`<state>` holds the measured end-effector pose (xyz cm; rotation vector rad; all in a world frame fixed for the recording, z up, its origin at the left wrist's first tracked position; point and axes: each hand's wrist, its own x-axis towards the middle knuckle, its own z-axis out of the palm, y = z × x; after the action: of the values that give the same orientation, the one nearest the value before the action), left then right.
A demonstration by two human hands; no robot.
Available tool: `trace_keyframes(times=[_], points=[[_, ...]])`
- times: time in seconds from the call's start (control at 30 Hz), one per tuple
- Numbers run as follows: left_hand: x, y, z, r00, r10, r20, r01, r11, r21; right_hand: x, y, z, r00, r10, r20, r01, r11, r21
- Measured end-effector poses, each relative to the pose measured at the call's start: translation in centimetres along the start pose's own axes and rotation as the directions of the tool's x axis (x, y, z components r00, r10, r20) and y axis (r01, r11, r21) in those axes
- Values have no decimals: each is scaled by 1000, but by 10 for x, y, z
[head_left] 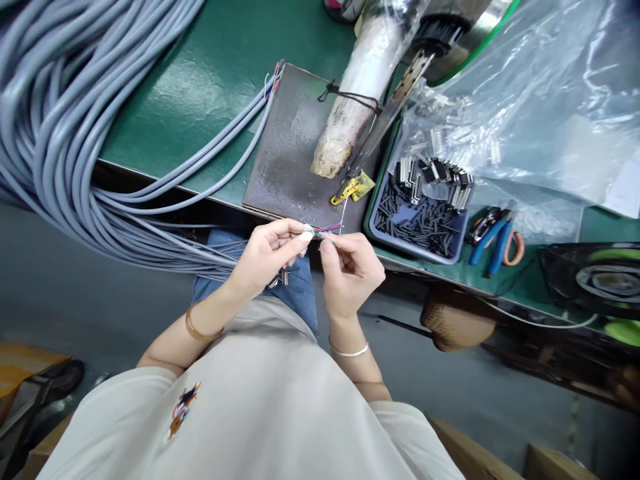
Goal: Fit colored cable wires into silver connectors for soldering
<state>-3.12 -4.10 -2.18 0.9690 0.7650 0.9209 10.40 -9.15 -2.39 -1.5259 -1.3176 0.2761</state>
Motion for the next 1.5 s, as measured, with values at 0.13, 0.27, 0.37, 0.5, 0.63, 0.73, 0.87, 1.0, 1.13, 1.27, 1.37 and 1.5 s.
trace_keyframes(times=[0.13, 0.27, 0.37, 0.5, 0.63, 0.73, 0.87, 1.0, 1.13, 1.27, 1.37, 1.5], points=[[0, -8, 3, 992, 107, -73, -101, 991, 84, 3, -6, 0, 988, 157, 5, -158, 986, 62], [-2, -18, 7, 952, 282, -118, -253, 943, 216, 8, -8, -3, 967, 253, 31, -255, 962, 96], [-2, -21, 8, 916, 391, -86, -342, 876, 341, 11, -8, -7, 954, 294, 53, -298, 948, 114], [-2, -20, 8, 800, 599, 21, -508, 659, 554, 14, -10, -13, 948, 312, 68, -316, 945, 79], [0, -20, 8, 694, 702, 158, -603, 448, 660, 17, -12, -21, 937, 335, 101, -341, 939, 54], [2, -23, 8, 628, 738, 248, -653, 326, 683, 20, -14, -27, 933, 342, 114, -350, 935, 55], [3, -26, 8, 575, 751, 326, -692, 233, 684, 23, -15, -31, 926, 350, 138, -357, 933, 30], [-1, -22, 11, 712, 668, 214, -614, 445, 652, 19, -13, -28, 918, 362, 166, -376, 924, 66], [-2, -10, 11, 951, 307, 28, -295, 879, 375, 12, -7, -17, 955, 276, 104, -290, 943, 163], [4, 0, 6, 998, 46, 52, -47, 998, 36, 7, -2, -8, 981, 186, 57, -193, 962, 191], [8, 4, 6, 998, -30, 62, 34, 997, -76, 7, -1, -6, 981, 182, 64, -192, 953, 234], [11, 5, 10, 1000, -26, 10, 27, 997, -79, 11, -3, -5, 973, 222, 70, -233, 933, 276]])
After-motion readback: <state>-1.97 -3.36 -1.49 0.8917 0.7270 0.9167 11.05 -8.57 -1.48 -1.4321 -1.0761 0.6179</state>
